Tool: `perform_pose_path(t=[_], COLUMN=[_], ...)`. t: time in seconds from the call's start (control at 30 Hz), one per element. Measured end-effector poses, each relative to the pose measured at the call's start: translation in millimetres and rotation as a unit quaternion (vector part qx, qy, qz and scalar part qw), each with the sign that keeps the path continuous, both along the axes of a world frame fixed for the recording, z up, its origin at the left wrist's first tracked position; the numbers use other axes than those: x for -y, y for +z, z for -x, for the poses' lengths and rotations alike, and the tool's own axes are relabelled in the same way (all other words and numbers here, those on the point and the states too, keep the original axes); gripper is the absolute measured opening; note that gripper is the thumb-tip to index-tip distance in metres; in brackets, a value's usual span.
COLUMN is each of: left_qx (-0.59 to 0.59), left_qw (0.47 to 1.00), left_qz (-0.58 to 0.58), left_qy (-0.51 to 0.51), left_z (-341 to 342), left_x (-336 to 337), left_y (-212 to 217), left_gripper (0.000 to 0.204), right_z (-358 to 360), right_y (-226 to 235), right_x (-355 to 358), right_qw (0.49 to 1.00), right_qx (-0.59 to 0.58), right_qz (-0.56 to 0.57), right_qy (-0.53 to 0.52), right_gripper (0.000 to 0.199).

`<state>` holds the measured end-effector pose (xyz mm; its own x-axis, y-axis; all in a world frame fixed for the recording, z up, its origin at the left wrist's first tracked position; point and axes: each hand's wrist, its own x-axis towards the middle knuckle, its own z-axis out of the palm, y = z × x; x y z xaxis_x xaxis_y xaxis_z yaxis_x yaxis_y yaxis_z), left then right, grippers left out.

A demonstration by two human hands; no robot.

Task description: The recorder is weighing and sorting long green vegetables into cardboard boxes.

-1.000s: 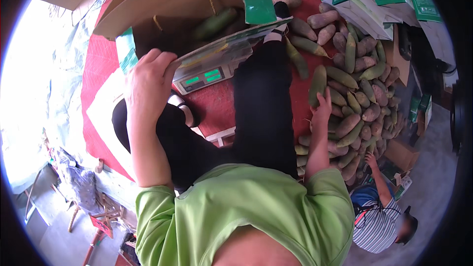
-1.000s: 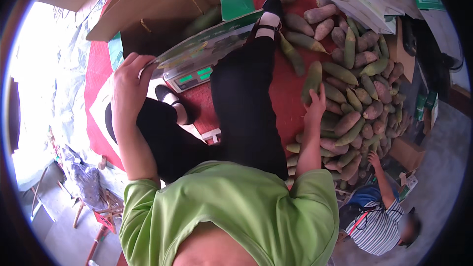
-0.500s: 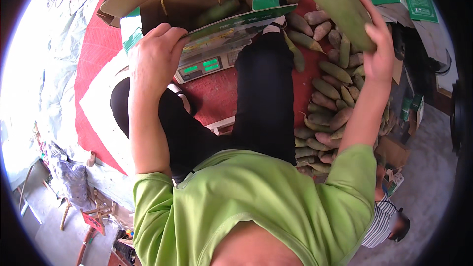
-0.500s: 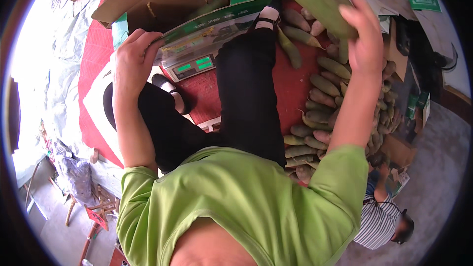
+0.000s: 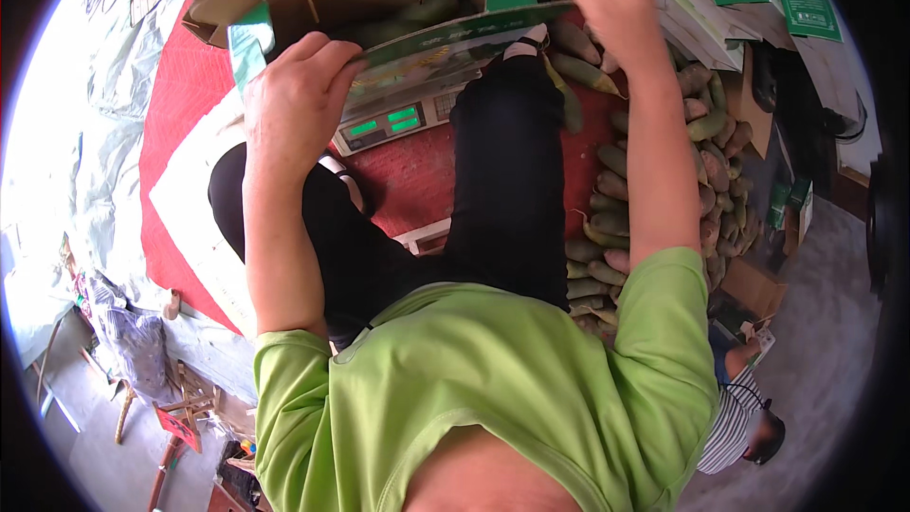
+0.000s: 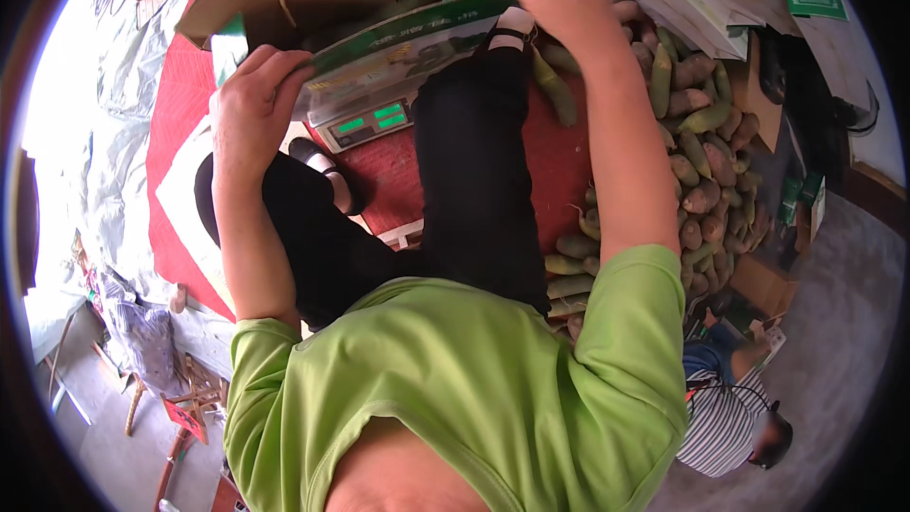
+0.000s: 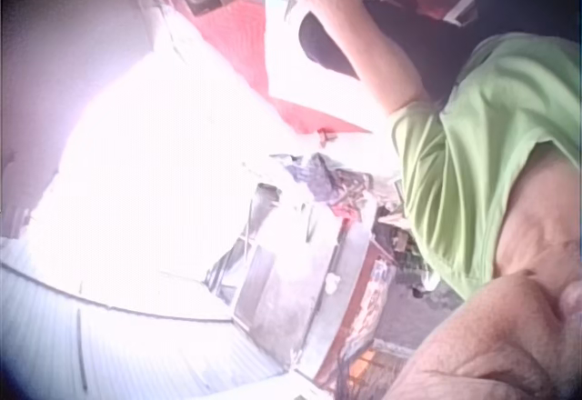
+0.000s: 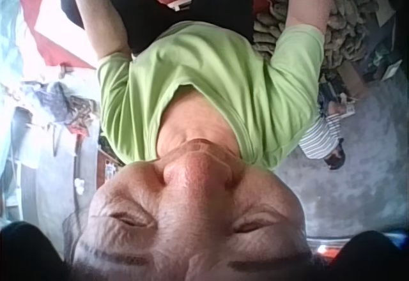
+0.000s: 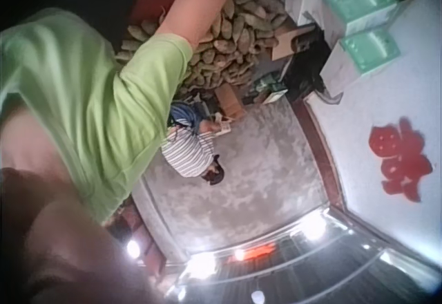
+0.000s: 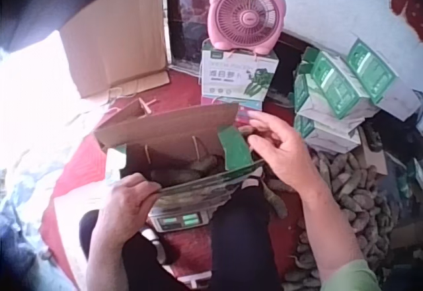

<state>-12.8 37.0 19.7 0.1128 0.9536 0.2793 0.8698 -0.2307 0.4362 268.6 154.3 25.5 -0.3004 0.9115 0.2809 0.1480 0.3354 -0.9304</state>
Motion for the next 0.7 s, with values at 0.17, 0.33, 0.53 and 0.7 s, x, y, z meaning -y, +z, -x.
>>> perform_pose_path(t=[0.17, 0.33, 0.53, 0.7], left_qx=[0.003, -0.006, -0.038, -0.038], left_qw=[1.0, 1.0, 0.999, 0.999], left_qz=[-0.003, 0.002, -0.002, -0.014], left_qy=[0.005, 0.019, 0.033, 0.027], left_z=[1, -4, -3, -5], left_x=[3, 0, 3, -1], left_y=[2, 0, 2, -1], left_gripper=[0.011, 0.012, 0.013, 0.013], right_z=[-93, -187, -212, -246], right_y=[-75, -211, -288, -365], right_x=[27, 84, 130, 151], right_qw=[0.969, 0.93, 0.858, 0.844], right_qx=[0.088, 0.194, 0.219, 0.262], right_qz=[0.104, 0.189, 0.379, 0.373], right_qy=[-0.204, -0.247, -0.27, -0.284], right_gripper=[0.034, 0.034, 0.039, 0.04])
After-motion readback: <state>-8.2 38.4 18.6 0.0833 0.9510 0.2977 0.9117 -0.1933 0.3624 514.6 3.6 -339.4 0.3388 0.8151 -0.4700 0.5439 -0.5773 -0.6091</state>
